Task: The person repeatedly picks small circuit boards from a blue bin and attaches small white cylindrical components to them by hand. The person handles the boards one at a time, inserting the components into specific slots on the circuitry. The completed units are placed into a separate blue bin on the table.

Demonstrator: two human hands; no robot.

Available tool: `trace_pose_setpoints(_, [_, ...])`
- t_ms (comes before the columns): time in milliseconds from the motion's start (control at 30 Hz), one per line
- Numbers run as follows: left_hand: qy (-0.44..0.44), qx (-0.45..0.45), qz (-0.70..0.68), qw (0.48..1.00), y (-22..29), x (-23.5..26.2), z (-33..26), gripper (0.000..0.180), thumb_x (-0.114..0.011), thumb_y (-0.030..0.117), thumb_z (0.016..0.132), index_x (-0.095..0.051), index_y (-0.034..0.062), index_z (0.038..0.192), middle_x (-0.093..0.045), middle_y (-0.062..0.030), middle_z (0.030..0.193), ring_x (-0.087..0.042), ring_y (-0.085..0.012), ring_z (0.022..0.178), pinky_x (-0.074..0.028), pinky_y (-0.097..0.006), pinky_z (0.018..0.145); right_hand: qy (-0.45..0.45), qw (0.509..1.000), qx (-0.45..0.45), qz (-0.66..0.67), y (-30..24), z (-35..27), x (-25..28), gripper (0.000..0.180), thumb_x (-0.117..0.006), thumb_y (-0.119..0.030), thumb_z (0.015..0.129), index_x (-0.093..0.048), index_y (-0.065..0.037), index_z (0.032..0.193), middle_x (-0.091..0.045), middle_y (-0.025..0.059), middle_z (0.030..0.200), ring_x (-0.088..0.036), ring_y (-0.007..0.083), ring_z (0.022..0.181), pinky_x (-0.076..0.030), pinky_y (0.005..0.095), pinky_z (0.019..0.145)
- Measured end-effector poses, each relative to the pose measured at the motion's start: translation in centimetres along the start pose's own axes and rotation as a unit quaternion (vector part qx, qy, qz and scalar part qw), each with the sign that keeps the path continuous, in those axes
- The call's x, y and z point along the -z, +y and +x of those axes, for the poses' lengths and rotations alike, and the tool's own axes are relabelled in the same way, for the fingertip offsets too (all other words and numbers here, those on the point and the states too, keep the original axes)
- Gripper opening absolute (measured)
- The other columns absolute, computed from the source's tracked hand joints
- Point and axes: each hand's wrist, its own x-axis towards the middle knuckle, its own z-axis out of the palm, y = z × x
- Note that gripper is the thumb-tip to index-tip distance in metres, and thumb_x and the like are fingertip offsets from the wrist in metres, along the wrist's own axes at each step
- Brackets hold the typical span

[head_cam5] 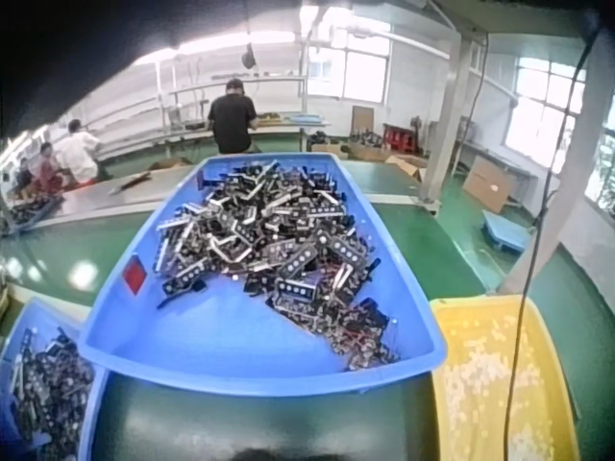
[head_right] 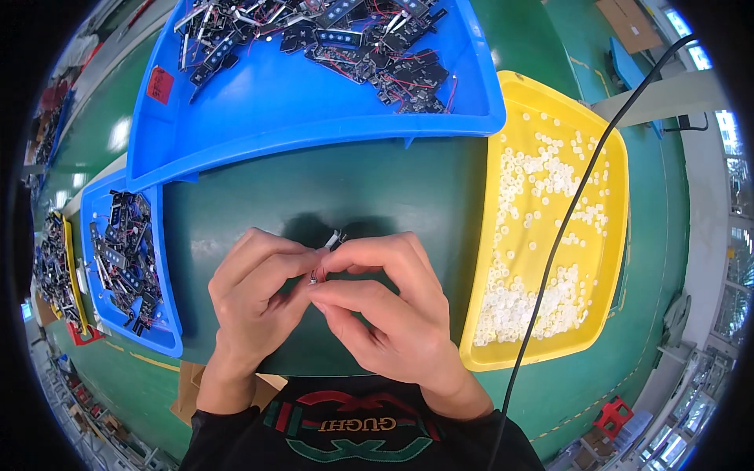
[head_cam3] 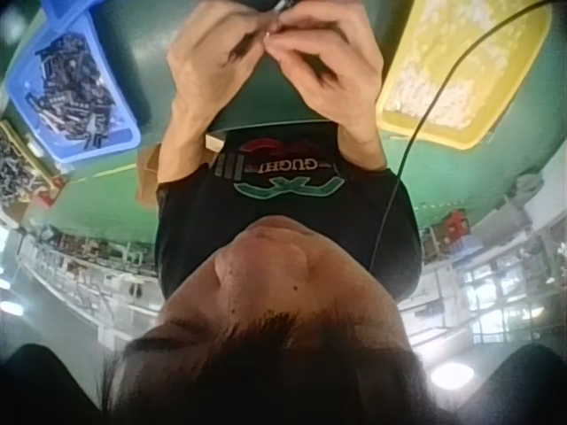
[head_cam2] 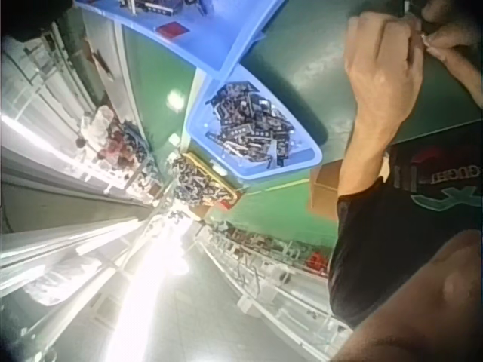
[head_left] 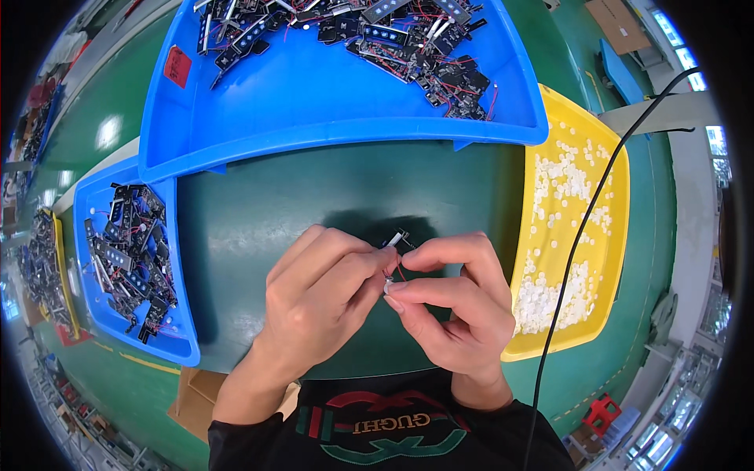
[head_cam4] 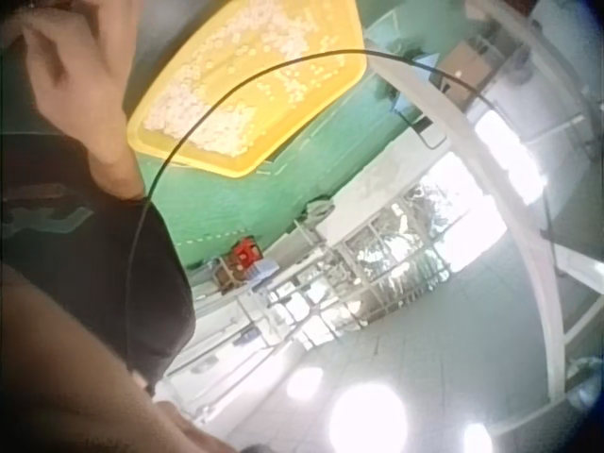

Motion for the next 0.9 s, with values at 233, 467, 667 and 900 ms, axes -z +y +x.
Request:
trace_pose_setpoints(233, [0.006,-0.017,0.022,1.000,-0.01,-0.14,-0.10,0.026,-0.075,-0.008,0.057,-0.068,0.0023,0.080,-0.059,-0.0034,0.073,-0.055,-0.0183,0.063,-0.044,-0.029,0.052,-0.007,1.000,0.007,0.015,0.40,0.00,0.14,0.027,-0.075,0.008,0.060,-0.068,-0.003,0.084,-0.064,0.0089,0.095,-0.058,0.0204,0.077,-0.045,0.0274,0.063])
trace_pose_setpoints(467, [0.012,0.002,0.037,0.999,-0.27,-0.10,-0.38,0.026,-0.075,-0.007,0.059,-0.069,0.0058,0.081,-0.063,-0.0033,0.075,-0.056,-0.0176,0.063,-0.043,-0.027,0.051,-0.016,0.999,0.038,-0.032,0.40,0.01,0.18,0.025,-0.075,0.005,0.061,-0.070,-0.003,0.084,-0.063,0.0083,0.096,-0.058,0.0212,0.077,-0.045,0.0290,0.064])
trace_pose_setpoints(667, [0.015,-0.051,0.049,0.997,-0.51,-0.11,-0.42,0.024,-0.075,-0.002,0.060,-0.068,0.0007,0.083,-0.056,-0.0036,0.074,-0.051,-0.0171,0.060,-0.040,-0.029,0.053,-0.011,0.994,0.075,-0.080,0.53,0.00,0.05,0.025,-0.075,0.005,0.062,-0.070,-0.003,0.085,-0.064,0.0088,0.096,-0.057,0.0226,0.077,-0.046,0.0302,0.063])
trace_pose_setpoints(900, [-0.007,-0.063,0.073,0.995,-0.38,0.20,-0.44,0.019,-0.073,0.001,0.064,-0.069,0.0017,0.082,-0.057,-0.0029,0.076,-0.050,-0.0159,0.060,-0.039,-0.028,0.051,0.022,0.991,0.111,-0.067,1.03,-0.20,-0.53,0.042,-0.075,0.009,0.062,-0.063,-0.002,0.101,-0.068,0.0095,0.091,-0.058,0.0247,0.072,-0.048,0.0301,0.062])
